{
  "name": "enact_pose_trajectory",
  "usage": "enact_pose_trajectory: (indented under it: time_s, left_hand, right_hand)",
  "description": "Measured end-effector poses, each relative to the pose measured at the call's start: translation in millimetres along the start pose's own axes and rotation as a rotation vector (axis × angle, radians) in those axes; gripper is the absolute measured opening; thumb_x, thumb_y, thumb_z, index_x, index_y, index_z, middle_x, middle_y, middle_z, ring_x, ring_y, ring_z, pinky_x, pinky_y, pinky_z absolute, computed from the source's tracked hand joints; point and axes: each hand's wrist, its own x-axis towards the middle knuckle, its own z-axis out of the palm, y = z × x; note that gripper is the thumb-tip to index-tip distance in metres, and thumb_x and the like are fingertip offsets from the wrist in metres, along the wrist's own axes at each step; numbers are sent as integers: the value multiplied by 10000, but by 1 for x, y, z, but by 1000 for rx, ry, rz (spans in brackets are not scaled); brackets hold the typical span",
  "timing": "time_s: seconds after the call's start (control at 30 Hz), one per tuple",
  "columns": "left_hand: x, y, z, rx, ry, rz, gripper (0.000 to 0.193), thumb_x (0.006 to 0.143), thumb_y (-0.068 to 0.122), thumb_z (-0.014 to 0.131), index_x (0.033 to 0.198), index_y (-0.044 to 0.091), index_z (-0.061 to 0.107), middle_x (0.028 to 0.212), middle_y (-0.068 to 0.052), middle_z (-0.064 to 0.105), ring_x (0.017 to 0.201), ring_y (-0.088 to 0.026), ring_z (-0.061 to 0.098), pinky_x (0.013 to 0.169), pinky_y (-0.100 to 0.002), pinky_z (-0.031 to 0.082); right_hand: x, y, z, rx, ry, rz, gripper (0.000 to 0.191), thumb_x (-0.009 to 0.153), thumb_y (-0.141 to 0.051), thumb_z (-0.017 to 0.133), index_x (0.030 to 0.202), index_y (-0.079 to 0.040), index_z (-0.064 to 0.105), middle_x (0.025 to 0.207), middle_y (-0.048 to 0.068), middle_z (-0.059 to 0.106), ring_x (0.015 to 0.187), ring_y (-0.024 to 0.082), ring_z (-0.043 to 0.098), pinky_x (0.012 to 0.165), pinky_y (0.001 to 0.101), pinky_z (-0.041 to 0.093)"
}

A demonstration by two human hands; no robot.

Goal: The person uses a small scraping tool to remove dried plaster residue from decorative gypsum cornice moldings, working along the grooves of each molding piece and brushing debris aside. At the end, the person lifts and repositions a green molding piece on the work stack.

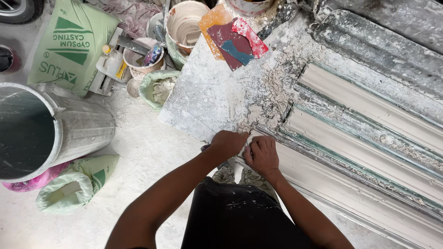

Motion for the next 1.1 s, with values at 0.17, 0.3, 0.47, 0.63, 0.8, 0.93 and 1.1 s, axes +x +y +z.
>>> enact_pose_trajectory:
  time_s: [0.17,0.3,0.47,0.63,0.8,0.93,1.1]
  left_hand:
    - [-9,-13,23,-159,116,-18,240,1011,174,472,1239,101,495,915,-183,742,863,-378,743,731,-530,566]
    - [-16,-7,45,-227,189,-74,240,1030,161,443,1244,53,448,902,-212,736,852,-409,729,726,-549,565]
    - [-20,7,54,-341,244,-190,257,1002,156,438,1231,38,447,893,-229,736,843,-445,714,726,-587,542]
    - [-31,16,51,-378,206,-265,244,1069,246,396,1189,43,457,890,-226,736,833,-452,710,724,-589,536]
    - [-49,15,51,-314,250,-234,250,1075,270,384,1186,66,475,931,-196,733,823,-442,718,704,-584,544]
    - [-54,12,48,-363,291,-254,321,1023,244,417,1265,38,459,1000,-212,724,865,-455,709,739,-585,544]
    - [-48,17,40,-491,329,-257,360,1051,277,424,1297,19,470,1086,-239,710,941,-475,682,811,-595,526]
  right_hand:
    - [2,-2,-6,29,-2,1,206,906,-211,715,805,-42,658,963,98,597,964,310,547,905,467,427]
    - [1,0,-5,50,7,-34,181,932,-161,722,819,-37,653,974,77,612,956,271,565,868,433,430]
    - [-3,3,-4,73,-4,-65,146,908,-132,720,825,-43,641,974,74,610,976,282,571,881,430,440]
    - [-2,3,-6,77,38,-77,126,897,-108,720,841,-33,636,975,81,605,969,292,563,886,435,450]
    - [-1,-1,-8,82,72,-47,137,897,-114,727,834,-38,632,947,72,600,969,284,574,875,426,456]
    - [-2,-4,-10,104,80,-15,135,901,-134,704,848,-31,635,945,79,599,962,280,575,858,423,456]
    - [-4,-1,-18,211,37,40,143,907,-174,620,857,-40,627,979,98,585,976,305,569,875,428,460]
